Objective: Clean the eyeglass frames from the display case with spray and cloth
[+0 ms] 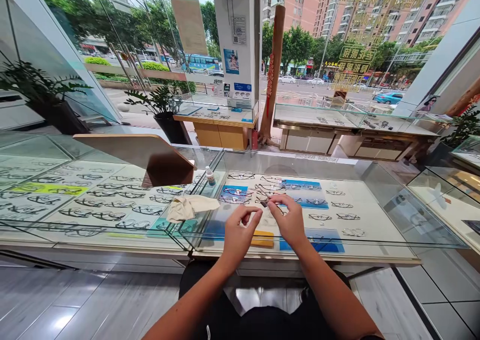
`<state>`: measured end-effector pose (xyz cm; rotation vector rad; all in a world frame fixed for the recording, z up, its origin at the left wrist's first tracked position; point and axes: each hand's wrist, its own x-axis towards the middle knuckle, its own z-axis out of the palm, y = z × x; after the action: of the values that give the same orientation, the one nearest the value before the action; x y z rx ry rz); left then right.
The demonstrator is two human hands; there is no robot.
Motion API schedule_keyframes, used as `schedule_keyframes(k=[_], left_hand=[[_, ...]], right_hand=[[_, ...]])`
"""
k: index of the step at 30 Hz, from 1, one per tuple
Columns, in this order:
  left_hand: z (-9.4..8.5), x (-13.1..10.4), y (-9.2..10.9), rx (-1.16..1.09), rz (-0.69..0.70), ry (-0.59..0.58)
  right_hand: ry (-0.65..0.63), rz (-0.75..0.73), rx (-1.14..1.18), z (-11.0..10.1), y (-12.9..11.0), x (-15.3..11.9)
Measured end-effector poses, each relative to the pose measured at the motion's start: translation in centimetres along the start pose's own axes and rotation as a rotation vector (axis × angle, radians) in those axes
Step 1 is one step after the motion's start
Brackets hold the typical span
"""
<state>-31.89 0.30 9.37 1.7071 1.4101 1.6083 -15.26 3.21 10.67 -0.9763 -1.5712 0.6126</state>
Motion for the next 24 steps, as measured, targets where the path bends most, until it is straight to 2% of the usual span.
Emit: schedule_keyframes(k=[2, 6, 9, 13, 16, 19, 22, 24], left_hand=[[0.7, -0.3, -0.3, -0.176, -0.167, -0.094], [1.6, 0.1, -0.8, -0.437, -0.410, -0.125], [1.6, 0.5, -1.3, -0.518, -0.507, -0.111], [1.5, 1.1, -1.8, -0.550, -0.532, -0.146], [1.0, 2.4, -2.0, -0.440, -0.428, -0.215], [-0.3, 5.6, -2.4, -0.190, -0.220, -0.288], [-2.0, 10.5, -3.2, 0.267, 0.081, -0.373], [-3.0, 14.0, -4.1, 0.645, 0.249, -0.483]], right_hand=[[0.070, -0.124, -0.100, 0.9, 0.0, -0.7], [0.125, -0.256, -0.231, 2.0, 0.1, -1.7], [0.104, -0.275, -0.258, 2.3, 0.5, -2.1], [0.071, -0.266, -0.281, 2.5, 0.7, -2.6], [0.015, -0.234, -0.269, 2.3, 0.2, -2.6], [-0.061, -0.229, -0.251, 1.1, -0.4, -1.9], [-0.081, -0.185, -0.292, -1.3, 0.8, -1.1], [-0.065, -0.088, -0.339, -3.4, 3.2, -0.9]])
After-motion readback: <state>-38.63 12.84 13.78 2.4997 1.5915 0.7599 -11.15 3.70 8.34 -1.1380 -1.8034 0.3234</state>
